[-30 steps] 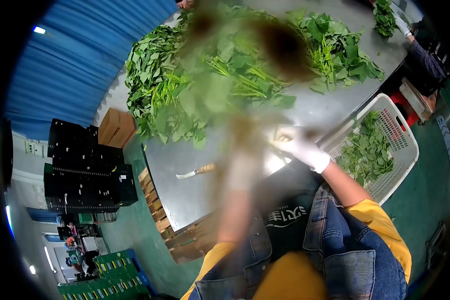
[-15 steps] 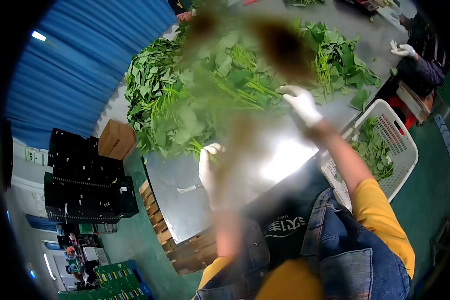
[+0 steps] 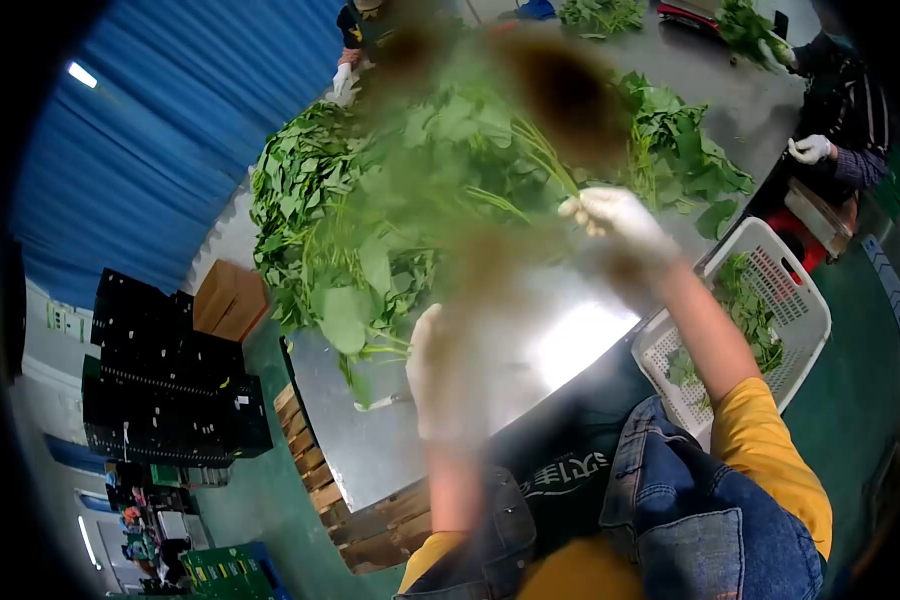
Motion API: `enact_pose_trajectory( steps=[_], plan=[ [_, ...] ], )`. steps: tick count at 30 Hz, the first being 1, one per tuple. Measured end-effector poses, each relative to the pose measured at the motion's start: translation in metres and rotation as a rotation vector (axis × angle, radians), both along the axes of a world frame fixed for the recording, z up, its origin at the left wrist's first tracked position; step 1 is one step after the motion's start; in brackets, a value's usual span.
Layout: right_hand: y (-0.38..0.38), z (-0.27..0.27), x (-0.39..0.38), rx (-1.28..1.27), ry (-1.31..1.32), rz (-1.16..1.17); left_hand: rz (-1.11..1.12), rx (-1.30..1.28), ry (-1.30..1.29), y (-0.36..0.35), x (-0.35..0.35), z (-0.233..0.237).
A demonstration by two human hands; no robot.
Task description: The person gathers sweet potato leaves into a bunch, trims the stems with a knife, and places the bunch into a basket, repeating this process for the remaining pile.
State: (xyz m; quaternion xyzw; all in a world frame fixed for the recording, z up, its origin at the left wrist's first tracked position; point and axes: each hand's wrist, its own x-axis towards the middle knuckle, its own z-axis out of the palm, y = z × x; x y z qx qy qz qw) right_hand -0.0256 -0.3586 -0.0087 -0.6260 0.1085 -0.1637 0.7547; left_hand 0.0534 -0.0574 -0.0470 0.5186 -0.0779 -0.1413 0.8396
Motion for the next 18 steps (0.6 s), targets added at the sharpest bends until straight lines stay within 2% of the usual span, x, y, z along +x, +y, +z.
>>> enact_pose_trajectory(
  steps=[2,6,8,9,11,12,14,15,17,18],
  plan=[
    [0.023,-0.011,-0.011,0.119,0.008,0.069,-0.079,0.074,-0.038,-0.011,0.001,-0.006],
    [0.051,-0.026,-0.021,0.126,0.001,0.116,-0.189,-0.004,0.020,-0.026,-0.004,0.005],
    [0.065,-0.028,-0.025,0.081,0.039,0.122,-0.173,0.038,-0.052,-0.033,-0.002,-0.002],
    [0.071,-0.029,-0.027,0.079,0.056,0.129,-0.163,0.043,-0.053,-0.033,-0.006,0.011],
    [0.082,-0.033,-0.029,0.080,0.072,0.147,-0.022,0.710,-0.755,-0.035,-0.017,0.049],
    [0.088,-0.035,-0.031,0.126,0.070,0.157,-0.017,0.716,-0.753,-0.037,-0.013,0.043],
    [0.095,-0.036,-0.033,0.171,0.065,0.169,-0.203,0.010,0.047,-0.043,-0.006,0.027],
    [0.098,-0.035,-0.035,0.140,0.071,0.171,-0.202,0.011,0.045,-0.044,-0.004,0.030],
    [0.102,-0.032,-0.040,0.107,0.092,0.160,-0.110,0.911,-1.000,-0.046,-0.003,0.035],
    [0.103,-0.033,-0.041,0.108,0.092,0.157,-0.113,0.911,-1.001,-0.046,-0.004,0.035]
  ],
)
